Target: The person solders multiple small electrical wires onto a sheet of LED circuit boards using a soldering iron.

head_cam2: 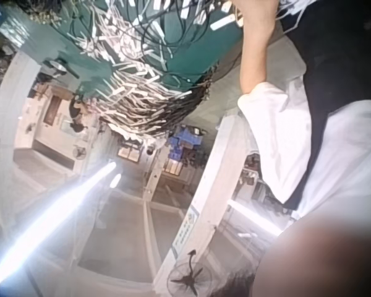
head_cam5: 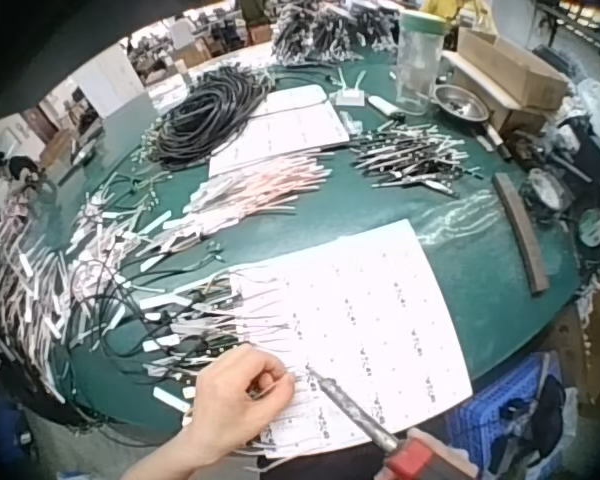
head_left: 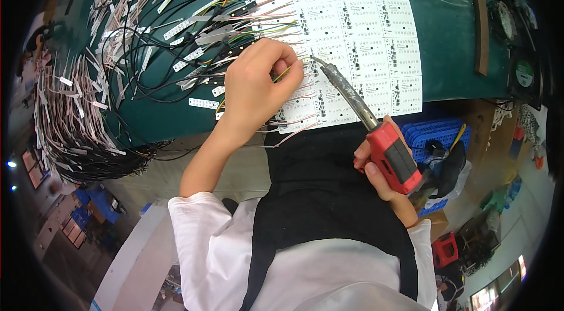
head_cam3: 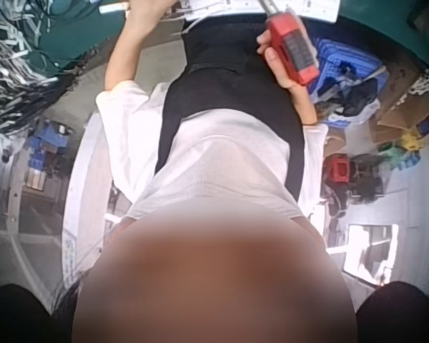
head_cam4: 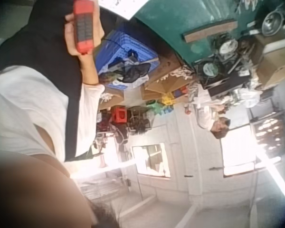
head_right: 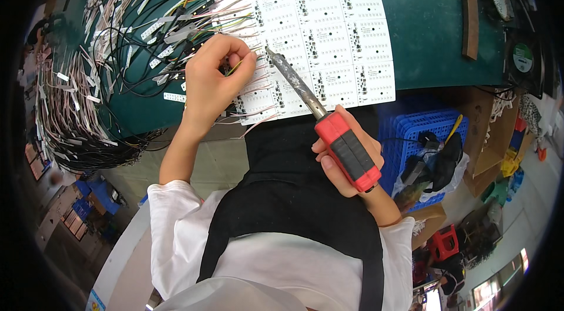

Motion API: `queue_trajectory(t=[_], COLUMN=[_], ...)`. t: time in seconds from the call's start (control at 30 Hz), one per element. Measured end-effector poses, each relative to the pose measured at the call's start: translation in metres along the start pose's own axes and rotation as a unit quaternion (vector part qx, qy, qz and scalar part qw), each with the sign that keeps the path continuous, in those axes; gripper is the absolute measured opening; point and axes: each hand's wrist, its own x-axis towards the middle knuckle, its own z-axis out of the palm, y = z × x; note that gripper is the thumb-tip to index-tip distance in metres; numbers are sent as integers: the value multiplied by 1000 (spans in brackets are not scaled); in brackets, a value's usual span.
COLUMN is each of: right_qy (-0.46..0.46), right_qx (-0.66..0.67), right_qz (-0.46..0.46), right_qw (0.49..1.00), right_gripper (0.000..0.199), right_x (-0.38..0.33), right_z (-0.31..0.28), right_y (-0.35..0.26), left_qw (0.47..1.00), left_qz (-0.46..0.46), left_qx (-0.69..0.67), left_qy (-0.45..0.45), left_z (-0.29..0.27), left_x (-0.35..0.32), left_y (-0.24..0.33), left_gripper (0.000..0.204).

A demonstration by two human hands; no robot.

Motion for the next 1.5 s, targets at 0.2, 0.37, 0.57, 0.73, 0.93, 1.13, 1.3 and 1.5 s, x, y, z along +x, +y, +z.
queue_trajectory(t=[0.2, 0.37, 0.57, 0.73, 0.93, 1.13, 1.3, 1.5], right_qy=[3, 1, -6, -9, -6, 35, 58, 75], right_qx=[-27, -22, -28, -43, -20, 69, 110, 84], right_qz=[17, 26, 27, 22, -17, -62, -54, -54], right_qw=[1000, 999, 999, 999, 1000, 995, 991, 992], right_gripper=[60, 61, 59, 58, 60, 61, 61, 59], right_x=[0, 1, 4, 4, 0, 14, 15, 7], right_z=[1, 2, 4, 3, -3, -6, -7, -10], right_y=[-2, -3, -4, -5, 0, -6, -11, -3], left_qw=[996, 988, 984, 984, 979, 979, 957, 966], left_qz=[-53, -48, -40, -30, -60, -16, 9, 60], left_qx=[17, 58, 84, 100, 97, 118, 57, 205], left_qy=[-68, -138, -149, -147, -169, -163, -283, 144], left_z=[-9, -14, -13, -14, -15, -18, -48, -138], left_x=[8, 19, 23, 24, 22, 23, 48, 182], left_y=[2, 4, 5, 8, 5, 9, -3, -108], left_gripper=[10, 11, 12, 13, 15, 13, 16, 16])
